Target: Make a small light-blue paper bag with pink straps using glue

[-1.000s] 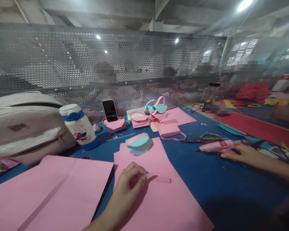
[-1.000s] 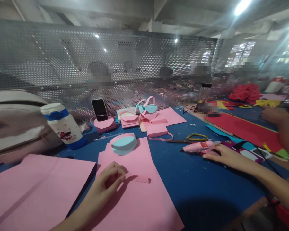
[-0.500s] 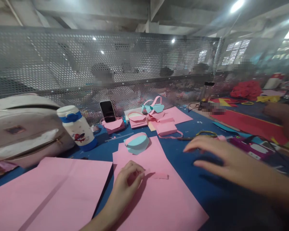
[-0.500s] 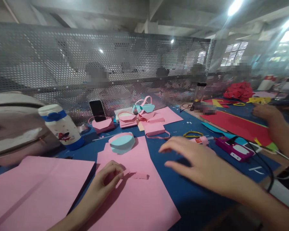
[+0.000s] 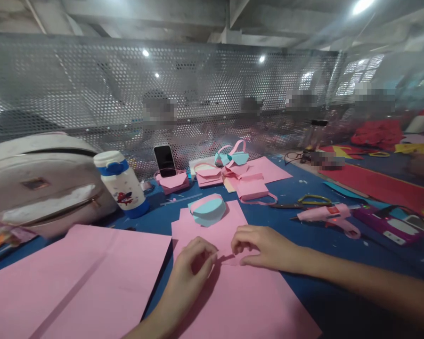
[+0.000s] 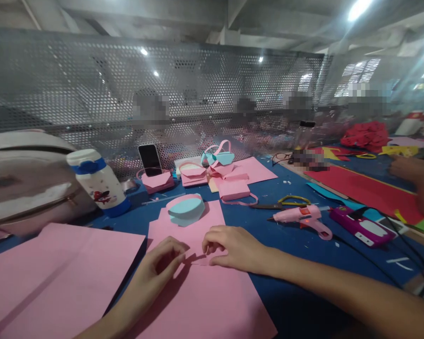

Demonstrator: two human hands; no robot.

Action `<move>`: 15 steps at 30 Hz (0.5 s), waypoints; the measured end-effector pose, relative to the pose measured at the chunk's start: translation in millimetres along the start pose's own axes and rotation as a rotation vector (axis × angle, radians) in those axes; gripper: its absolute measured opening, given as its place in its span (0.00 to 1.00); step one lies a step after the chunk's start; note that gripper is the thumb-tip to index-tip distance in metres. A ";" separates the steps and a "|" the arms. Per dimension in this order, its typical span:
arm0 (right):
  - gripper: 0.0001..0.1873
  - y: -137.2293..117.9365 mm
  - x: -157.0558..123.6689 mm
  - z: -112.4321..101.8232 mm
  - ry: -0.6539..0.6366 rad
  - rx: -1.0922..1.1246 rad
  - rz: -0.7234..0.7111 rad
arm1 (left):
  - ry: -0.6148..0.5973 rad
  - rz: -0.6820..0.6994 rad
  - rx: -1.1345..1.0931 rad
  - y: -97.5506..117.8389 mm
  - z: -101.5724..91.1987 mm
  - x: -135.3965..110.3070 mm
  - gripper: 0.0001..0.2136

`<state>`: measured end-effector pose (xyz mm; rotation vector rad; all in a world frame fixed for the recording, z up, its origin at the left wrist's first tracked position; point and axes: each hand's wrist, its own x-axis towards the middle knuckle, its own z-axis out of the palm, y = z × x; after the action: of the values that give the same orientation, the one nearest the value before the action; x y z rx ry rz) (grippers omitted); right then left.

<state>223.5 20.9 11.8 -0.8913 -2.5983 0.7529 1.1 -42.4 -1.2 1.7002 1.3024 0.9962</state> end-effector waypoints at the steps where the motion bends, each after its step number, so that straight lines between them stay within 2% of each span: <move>1: 0.08 2.4 -0.1 2.2 0.009 0.043 -0.005 | -0.004 -0.009 -0.001 -0.2 -0.2 0.2 0.08; 4: 0.06 9.1 -2.2 7.4 0.014 0.127 -0.021 | -0.014 -0.047 -0.009 -1.1 -0.7 0.8 0.08; 8: 0.13 12.9 -5.1 7.8 0.018 0.183 0.011 | -0.017 -0.098 -0.050 -4.6 -0.2 1.0 0.09; 15: 0.05 13.9 -3.6 6.0 0.078 0.313 0.060 | -0.013 -0.157 -0.248 -11.2 3.5 1.5 0.10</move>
<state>230.4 25.6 -1.3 -0.8845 -2.3095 1.0813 0.2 -39.1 -12.6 1.3944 1.2279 1.0064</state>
